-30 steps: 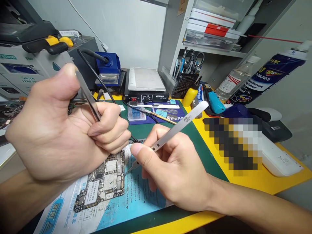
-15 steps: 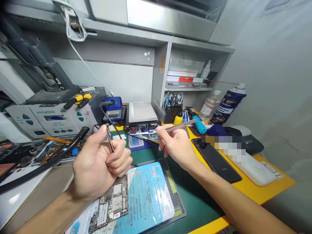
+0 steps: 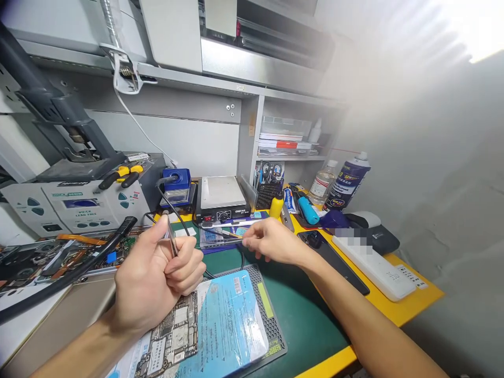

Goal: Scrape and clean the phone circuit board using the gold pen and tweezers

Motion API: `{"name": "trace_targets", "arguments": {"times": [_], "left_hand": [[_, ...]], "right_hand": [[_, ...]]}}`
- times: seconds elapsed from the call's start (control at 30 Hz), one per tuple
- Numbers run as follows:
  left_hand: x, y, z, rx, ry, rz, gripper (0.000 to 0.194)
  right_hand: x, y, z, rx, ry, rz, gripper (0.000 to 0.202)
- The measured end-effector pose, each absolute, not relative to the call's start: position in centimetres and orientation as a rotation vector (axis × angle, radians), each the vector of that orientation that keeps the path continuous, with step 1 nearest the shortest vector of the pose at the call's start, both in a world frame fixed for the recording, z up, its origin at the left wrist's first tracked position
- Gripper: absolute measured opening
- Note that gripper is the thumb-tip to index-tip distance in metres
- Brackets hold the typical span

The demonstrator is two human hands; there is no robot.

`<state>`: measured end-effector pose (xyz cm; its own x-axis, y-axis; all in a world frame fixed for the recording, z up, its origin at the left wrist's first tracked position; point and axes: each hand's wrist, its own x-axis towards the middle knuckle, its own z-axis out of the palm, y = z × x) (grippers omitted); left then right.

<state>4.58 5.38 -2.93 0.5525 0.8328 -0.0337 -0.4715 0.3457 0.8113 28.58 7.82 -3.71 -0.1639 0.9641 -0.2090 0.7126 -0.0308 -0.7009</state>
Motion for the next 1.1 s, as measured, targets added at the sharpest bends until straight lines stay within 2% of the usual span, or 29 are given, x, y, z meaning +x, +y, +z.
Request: {"name": "trace_targets", "arguments": {"times": [0.17,0.43,0.77,1.1], "left_hand": [[4.5,5.3,-3.0,0.842,0.491,0.895,0.075],[4.4,5.4,-3.0,0.846,0.495,0.89,0.076],[4.4,5.4,-3.1,0.877,0.47,0.894,0.077],[4.5,5.4,-3.1,0.894,0.455,0.899,0.077]], "right_hand": [[29.0,7.3,-3.1,-1.891,-2.192,0.727,0.026],[30.4,8.5,-2.4,-2.147,-2.065,0.247,0.03],[30.8,9.4,-4.2,-2.169,-2.198,0.358,0.034],[31.0,9.3,-4.1,-2.138,-2.231,0.404,0.033]]}}
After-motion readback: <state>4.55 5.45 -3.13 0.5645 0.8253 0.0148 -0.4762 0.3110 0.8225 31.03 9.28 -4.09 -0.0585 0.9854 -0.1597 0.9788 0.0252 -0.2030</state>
